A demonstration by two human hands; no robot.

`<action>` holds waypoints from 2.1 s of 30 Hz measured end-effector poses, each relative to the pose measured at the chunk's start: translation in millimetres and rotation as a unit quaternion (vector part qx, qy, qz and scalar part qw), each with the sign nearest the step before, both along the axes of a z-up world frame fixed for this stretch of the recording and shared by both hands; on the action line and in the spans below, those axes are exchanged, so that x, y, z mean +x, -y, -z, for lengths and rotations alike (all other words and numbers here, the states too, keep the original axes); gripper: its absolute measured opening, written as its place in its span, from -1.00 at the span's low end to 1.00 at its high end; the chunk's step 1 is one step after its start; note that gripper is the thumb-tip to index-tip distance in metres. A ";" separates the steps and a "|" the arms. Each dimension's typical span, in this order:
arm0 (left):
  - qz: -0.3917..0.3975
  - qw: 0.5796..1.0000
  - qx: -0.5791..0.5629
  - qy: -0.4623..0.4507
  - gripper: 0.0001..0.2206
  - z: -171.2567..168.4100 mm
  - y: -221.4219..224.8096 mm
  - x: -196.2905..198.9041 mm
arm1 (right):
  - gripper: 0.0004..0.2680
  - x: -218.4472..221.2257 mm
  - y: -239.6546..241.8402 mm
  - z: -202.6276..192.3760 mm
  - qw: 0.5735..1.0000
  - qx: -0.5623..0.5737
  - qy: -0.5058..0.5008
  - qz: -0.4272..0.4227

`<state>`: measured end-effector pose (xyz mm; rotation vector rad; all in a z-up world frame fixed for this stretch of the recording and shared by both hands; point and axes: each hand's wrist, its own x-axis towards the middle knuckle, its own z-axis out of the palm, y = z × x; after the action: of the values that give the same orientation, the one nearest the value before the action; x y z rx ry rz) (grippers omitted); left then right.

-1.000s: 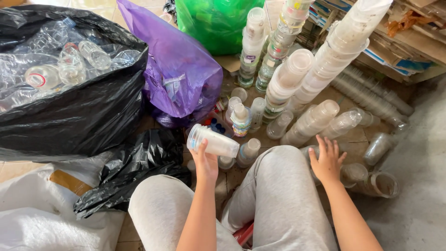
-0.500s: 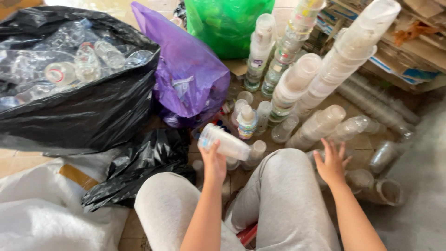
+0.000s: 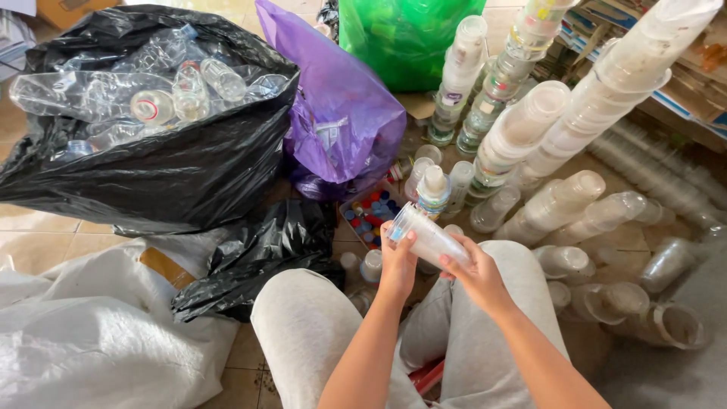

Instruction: Sorting and stacking clear plastic cups from a pile into organized stacks

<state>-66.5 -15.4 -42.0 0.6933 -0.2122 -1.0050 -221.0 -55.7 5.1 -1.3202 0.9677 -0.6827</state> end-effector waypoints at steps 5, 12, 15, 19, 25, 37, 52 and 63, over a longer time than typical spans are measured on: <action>0.005 1.000 -0.012 -0.015 -0.69 -14.5 -3.5 2.8 | -0.59 3.5 -9.3 -4.7 0.999 -0.041 -0.013 0.012; -0.047 0.995 0.077 -0.045 -0.63 -16.4 2.1 1.0 | -0.60 11.9 -20.1 -9.1 0.997 -0.049 -0.043 0.042; -0.134 0.976 0.125 -0.121 -0.58 -63.9 1.1 -5.7 | -0.63 9.7 -22.2 -11.4 0.990 -0.097 -0.084 0.052; -0.226 0.963 0.067 -0.135 -0.59 -45.5 -2.6 64.0 | -0.67 -23.6 -12.8 7.4 0.988 -0.124 -0.069 0.066; -0.242 0.965 0.040 -0.092 -0.55 -78.2 -17.7 73.3 | -0.70 -88.4 25.2 19.2 0.986 -0.042 0.080 0.139; -0.203 0.975 0.031 -0.085 -0.41 -50.2 -16.4 68.0 | -0.71 -214.0 64.5 30.7 0.932 -0.040 0.100 0.347; -0.189 0.978 0.061 -0.061 -0.39 -52.4 -17.4 64.2 | -0.51 -188.1 78.6 2.0 0.787 -0.388 -0.434 0.205; -0.213 0.970 0.084 -0.078 -0.56 -35.7 -7.9 62.8 | -0.44 -193.4 107.5 107.9 0.798 -0.318 -0.497 0.123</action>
<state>-3.7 -7.4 -6.2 0.7691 0.1578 -0.6639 -414.4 -163.2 -102.8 -2.2731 1.8843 -0.4911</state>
